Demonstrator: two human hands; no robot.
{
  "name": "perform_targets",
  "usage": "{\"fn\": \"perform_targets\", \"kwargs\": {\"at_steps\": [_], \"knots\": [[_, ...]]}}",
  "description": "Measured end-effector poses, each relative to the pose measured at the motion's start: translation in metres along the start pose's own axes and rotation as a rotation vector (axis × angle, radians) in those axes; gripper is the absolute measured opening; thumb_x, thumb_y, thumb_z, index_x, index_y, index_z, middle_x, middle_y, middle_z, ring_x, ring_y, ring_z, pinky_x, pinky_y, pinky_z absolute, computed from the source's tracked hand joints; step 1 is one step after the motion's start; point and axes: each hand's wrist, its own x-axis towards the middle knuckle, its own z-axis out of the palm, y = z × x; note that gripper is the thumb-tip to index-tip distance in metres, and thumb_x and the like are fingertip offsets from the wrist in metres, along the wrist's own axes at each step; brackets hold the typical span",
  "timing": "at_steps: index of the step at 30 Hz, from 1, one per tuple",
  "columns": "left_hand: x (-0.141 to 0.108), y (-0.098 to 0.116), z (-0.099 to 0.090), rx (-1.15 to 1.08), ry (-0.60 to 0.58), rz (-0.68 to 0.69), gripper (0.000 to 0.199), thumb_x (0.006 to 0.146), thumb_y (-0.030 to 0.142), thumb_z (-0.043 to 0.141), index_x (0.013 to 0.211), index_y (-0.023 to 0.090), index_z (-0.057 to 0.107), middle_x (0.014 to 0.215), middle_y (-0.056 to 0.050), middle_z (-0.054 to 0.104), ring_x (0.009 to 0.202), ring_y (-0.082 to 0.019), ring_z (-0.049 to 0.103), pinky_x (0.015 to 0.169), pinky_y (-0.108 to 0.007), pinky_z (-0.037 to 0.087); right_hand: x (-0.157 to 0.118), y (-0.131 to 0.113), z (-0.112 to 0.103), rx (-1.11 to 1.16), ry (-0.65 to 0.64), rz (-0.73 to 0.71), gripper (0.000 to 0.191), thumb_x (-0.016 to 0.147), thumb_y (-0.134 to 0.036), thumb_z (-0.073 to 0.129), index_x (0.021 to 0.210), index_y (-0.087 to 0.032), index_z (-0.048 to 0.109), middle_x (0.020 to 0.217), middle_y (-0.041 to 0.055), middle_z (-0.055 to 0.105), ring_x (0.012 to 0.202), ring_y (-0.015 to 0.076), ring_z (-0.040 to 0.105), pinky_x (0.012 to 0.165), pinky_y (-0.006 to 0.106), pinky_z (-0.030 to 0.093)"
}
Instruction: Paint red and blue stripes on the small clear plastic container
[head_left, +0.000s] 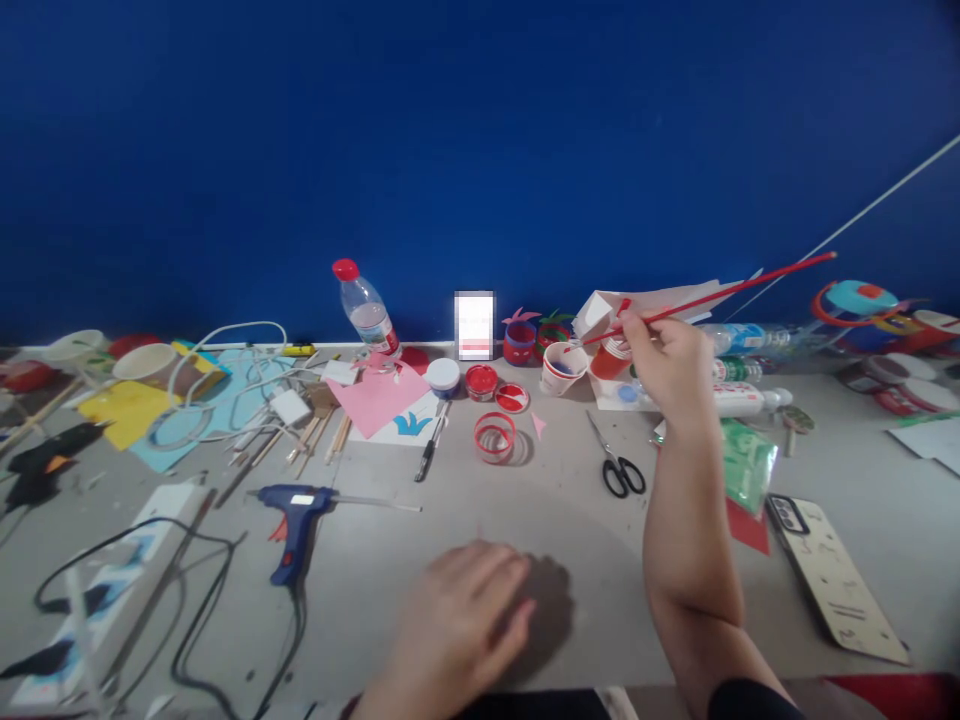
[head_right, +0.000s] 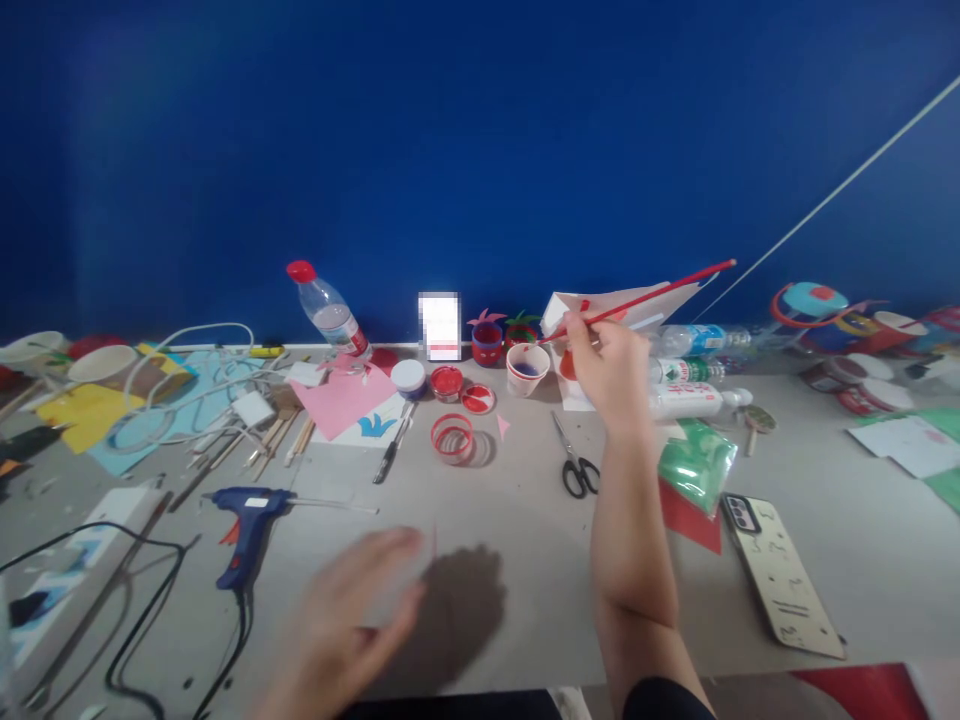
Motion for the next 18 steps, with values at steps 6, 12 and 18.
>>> {"fn": "perform_targets", "kwargs": {"at_steps": [6,12,18], "knots": [[-0.007,0.020,0.109,-0.105,-0.612,0.524,0.022,0.091,0.035,0.065,0.076,0.020,0.062,0.075,-0.002,0.066,0.067,-0.013,0.062,0.056,-0.025,0.046,0.004,0.018,0.020,-0.032,-0.030,-0.042,0.030,0.086,-0.044,0.069,0.069,-0.019,0.068,0.065,0.0041,0.071,0.064,0.0214,0.068,0.069,0.036,0.053],[-0.040,0.027,0.167,-0.098,-0.555,0.713,0.023,0.096,0.029,0.058,0.075,0.020,0.061,0.100,-0.006,0.068,0.079,-0.013,0.062,0.055,-0.026,0.037,0.008,0.035,0.041,0.083,-0.106,0.044,0.025,0.084,-0.044,0.071,0.082,-0.019,0.068,0.077,0.0059,0.075,0.069,0.0227,0.072,0.074,0.037,0.055],[-0.044,0.016,0.174,-0.122,-0.595,0.671,0.024,0.097,0.039,0.058,0.083,0.020,0.061,0.094,-0.003,0.068,0.077,-0.012,0.062,0.061,-0.025,0.042,0.009,0.037,0.053,-0.121,-0.163,-0.034,0.037,0.089,-0.053,0.060,0.075,-0.020,0.067,0.071,0.0089,0.073,0.066,0.0231,0.066,0.069,0.036,0.049]]}}
